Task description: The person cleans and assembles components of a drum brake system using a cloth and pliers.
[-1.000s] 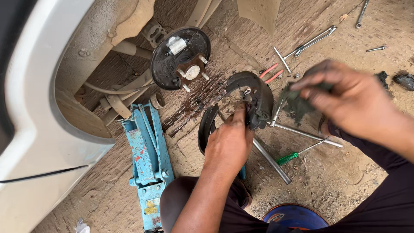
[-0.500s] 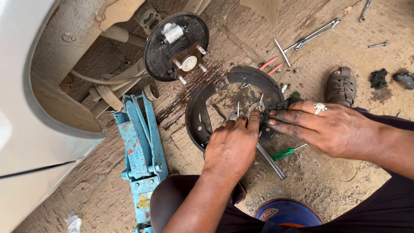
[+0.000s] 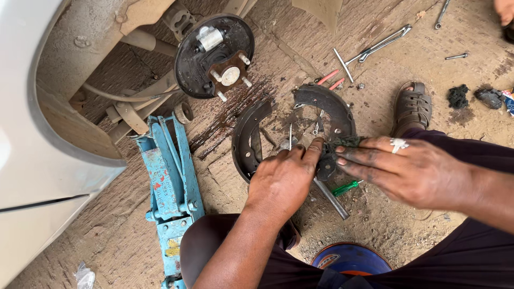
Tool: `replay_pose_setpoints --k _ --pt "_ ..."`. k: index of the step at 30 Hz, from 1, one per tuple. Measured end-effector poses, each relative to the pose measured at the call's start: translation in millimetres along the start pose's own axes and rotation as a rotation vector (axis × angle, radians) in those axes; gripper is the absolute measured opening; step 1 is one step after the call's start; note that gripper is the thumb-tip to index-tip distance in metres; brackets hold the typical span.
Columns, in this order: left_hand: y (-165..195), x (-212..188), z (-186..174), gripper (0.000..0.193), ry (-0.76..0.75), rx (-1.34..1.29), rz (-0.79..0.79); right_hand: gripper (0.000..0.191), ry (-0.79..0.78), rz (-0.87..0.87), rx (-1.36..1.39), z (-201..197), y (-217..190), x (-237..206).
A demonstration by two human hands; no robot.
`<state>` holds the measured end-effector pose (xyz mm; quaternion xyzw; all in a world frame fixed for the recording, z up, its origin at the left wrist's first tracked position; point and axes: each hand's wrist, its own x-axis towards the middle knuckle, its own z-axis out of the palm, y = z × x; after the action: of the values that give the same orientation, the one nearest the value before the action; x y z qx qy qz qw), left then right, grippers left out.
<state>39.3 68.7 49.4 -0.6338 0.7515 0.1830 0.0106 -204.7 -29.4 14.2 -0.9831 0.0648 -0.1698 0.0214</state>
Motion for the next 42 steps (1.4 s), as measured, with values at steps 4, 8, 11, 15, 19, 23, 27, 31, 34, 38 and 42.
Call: replay_pose_setpoints --k 4,8,11,15,19,23,27,31,34,38,42 --pt "0.7 -7.8 -4.7 0.058 0.056 0.009 0.109 0.064 -0.118 0.039 -0.061 13.9 37.7 -14.9" --pt "12.3 -21.8 -7.5 0.057 0.094 -0.046 0.241 0.068 -0.246 0.123 -0.178 38.7 78.4 -24.7" --pt "16.8 -25.9 -7.6 0.057 0.137 -0.138 0.282 0.069 -0.517 0.428 -0.171 38.6 94.9 -21.6" --pt "9.3 -19.9 -9.5 0.07 0.11 -0.306 0.221 0.044 -0.212 1.144 0.468 -5.9 94.6 3.7" --pt "-2.8 -16.7 -13.8 0.073 0.035 -0.383 0.064 0.03 -0.069 1.34 0.604 -48.3 59.0 27.4" --pt "-7.6 -11.8 -12.2 0.064 0.001 -0.249 0.051 0.032 0.06 0.545 0.996 -39.5 29.3 20.6" --pt "-11.8 -13.0 -9.1 0.063 0.064 -0.331 -0.03 0.036 -0.038 0.358 0.93 -28.3 48.0 3.7" --pt "-15.1 -14.7 -8.7 0.064 0.139 -0.399 -0.044 0.031 -0.416 0.667 0.366 -58.1 59.2 12.0" --pt "-14.1 -10.9 -5.1 0.054 0.133 -0.537 -0.143 0.031 -0.25 1.032 0.343 -83.1 29.0 32.0" --pt "-6.4 -0.9 9.4 0.04 0.2 -0.632 -0.094 0.038 0.169 0.258 0.27 -72.0 -18.6 46.7" --pt "2.0 7.8 21.6 0.019 0.068 -0.738 -0.208 0.062 0.079 0.098 0.07 -37.6 -19.7 28.7"
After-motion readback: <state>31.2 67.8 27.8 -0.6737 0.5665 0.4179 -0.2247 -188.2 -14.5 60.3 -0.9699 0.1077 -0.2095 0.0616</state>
